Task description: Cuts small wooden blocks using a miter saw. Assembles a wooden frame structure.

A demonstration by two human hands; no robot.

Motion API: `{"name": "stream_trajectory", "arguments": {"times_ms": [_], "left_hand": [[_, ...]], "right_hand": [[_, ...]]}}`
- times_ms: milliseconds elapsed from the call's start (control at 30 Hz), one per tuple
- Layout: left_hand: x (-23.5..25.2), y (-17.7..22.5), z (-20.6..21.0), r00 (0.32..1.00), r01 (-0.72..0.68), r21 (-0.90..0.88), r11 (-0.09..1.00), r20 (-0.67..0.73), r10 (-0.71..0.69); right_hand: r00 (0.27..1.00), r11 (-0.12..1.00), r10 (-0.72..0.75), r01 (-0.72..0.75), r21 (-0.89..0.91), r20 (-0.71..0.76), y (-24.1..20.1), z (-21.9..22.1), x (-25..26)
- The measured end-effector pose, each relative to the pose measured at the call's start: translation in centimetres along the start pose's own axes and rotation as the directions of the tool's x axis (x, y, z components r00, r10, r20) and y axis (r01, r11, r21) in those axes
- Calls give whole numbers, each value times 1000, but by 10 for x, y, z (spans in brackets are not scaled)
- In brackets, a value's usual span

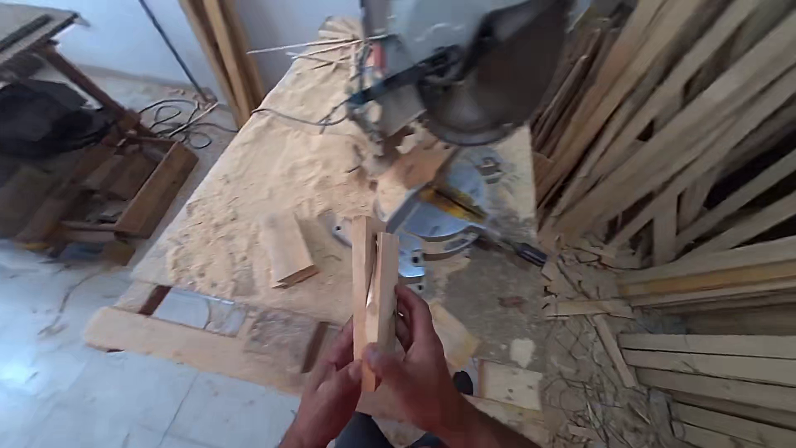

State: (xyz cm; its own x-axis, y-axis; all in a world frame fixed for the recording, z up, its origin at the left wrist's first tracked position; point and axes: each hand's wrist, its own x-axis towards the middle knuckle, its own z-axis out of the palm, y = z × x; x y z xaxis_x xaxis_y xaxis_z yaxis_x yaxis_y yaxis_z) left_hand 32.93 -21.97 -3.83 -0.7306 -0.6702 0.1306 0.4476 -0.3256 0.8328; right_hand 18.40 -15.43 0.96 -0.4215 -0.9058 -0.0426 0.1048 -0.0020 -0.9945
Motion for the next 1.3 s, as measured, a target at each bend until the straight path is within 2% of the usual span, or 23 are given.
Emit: {"name": "stream_trajectory", "arguments": {"times_ms": [100,200,300,433,533,633,733,833,933,1000,1033,1067,1100,1133,1200,1300], "left_hand": [[3,-45,72,999,-44,87,995,4,44],[9,-85,141,991,-78,-7,997,-111,77],[23,-106,178,987,-76,-84,994,-147,63],[26,-106,186,996,-46,-48,998,-76,42],[25,-98,181,999,-13,178,984,-38,20],[26,-90,184,993,52,463,885,-118,4],[35,-88,191,987,90,589,803,-160,7],[49,-90,197,984,104,647,755,-178,18],[66,-93,192,982,139,649,748,-186,-21],[79,-98,185,971,202,561,802,-219,-91],[86,-103,182,957,230,459,858,-265,-115],[96,-110,181,928,245,316,917,-351,-127],[108,-117,185,861,249,178,952,-490,-133],[122,-123,189,766,241,89,966,-629,-133],[156,-129,189,551,224,14,974,-827,-115],[204,-127,167,283,224,45,973,-959,-21]], "right_hand": [[995,991,-34,21,-134,-94,-6,-72,-26],[992,965,-38,5,-262,-122,-19,-138,-45],[991,989,-47,29,-142,-123,-36,-195,-46],[995,999,40,-37,37,-89,-43,-251,-27],[992,988,94,-103,114,79,-46,-279,-10],[975,971,139,-168,170,173,-45,-296,2],[961,945,134,-198,261,242,-40,-308,12],[949,917,108,-211,338,298,-34,-317,30],[917,920,56,-201,337,396,-25,-328,57],[897,917,103,-253,307,431,-16,-339,81],[889,908,157,-301,292,430,-12,-343,95],[882,893,225,-357,274,415,-10,-345,110],[876,882,298,-405,242,380,-9,-344,125],[869,876,357,-438,200,342,-9,-339,139],[872,899,389,-430,84,298,-6,-325,170],[885,936,351,-333,-111,305,7,-289,223]]}}
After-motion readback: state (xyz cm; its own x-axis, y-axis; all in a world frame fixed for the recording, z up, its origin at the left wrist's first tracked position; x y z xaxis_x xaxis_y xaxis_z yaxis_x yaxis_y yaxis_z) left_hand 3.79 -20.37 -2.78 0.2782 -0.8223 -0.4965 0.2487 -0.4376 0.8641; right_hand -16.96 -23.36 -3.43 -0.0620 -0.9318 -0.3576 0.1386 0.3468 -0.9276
